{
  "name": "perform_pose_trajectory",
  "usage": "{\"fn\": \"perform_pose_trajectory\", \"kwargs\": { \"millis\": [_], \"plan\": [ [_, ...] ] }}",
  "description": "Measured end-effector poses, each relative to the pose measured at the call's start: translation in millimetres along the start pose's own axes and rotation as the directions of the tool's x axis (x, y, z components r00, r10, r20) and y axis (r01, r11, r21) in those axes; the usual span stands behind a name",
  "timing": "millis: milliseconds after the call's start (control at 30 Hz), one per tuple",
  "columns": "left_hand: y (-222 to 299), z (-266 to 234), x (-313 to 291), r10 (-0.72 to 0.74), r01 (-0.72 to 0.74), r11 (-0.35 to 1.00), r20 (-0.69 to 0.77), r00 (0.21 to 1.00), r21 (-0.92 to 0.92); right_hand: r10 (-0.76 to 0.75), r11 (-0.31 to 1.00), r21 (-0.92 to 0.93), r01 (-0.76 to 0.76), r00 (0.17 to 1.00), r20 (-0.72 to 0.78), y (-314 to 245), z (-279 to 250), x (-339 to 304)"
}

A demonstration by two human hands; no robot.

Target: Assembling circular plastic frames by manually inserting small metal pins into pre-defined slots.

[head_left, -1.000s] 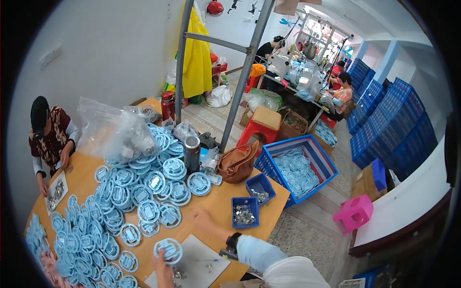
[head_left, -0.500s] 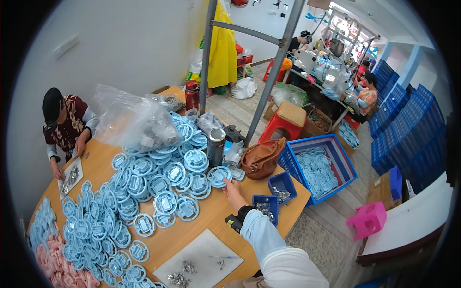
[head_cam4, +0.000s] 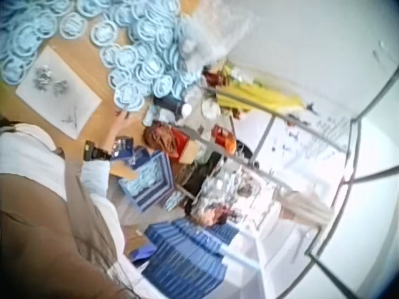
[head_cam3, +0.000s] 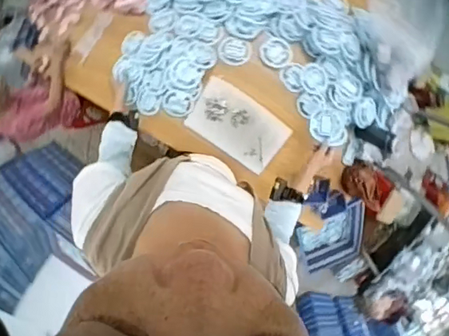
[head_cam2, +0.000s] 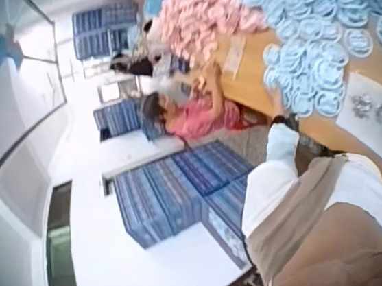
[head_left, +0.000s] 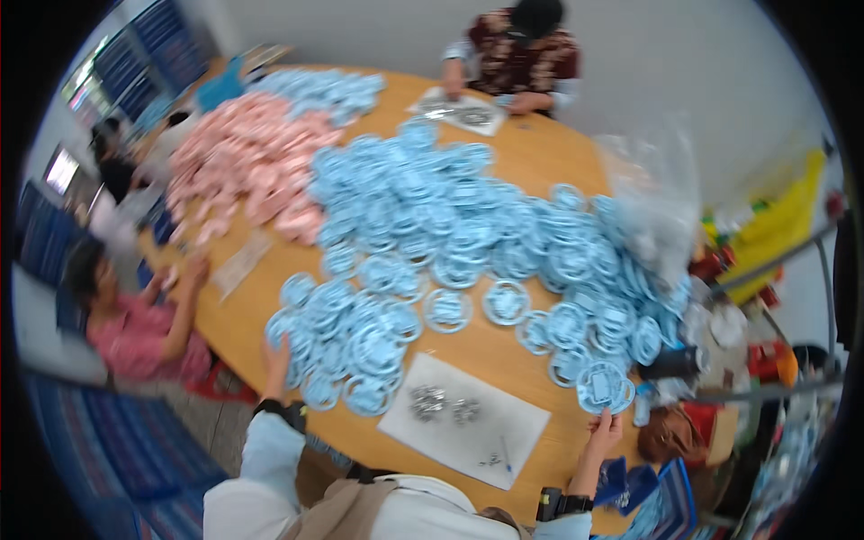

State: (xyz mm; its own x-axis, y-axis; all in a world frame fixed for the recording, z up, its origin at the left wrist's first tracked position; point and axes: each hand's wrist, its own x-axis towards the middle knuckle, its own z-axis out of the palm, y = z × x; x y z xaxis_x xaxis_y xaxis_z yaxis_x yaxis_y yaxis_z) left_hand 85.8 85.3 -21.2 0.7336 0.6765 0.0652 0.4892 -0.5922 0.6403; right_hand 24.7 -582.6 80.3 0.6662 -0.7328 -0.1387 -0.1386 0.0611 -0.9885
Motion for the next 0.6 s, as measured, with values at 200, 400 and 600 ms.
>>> {"fn": "perform_pose_trajectory", "kwargs": {
  "millis": [200,400,600],
  "plan": [
    [35,-26,-46,-0.121,0.136,0.989,-0.205,0.971,0.062,-0.266,0.803,-0.188,0.566,0.622,0.737,-37,150,-95],
    [37,-28,-106,0.039,-0.028,0.991,-0.083,0.996,0.132,-0.507,0.506,0.264,0.821,0.035,0.861,-46,287,-150],
    [-17,5,-103,0.063,-0.062,0.996,-0.014,0.998,0.065,-0.288,0.311,0.211,0.927,-0.120,0.950,-2,343,-188]
  ]
}}
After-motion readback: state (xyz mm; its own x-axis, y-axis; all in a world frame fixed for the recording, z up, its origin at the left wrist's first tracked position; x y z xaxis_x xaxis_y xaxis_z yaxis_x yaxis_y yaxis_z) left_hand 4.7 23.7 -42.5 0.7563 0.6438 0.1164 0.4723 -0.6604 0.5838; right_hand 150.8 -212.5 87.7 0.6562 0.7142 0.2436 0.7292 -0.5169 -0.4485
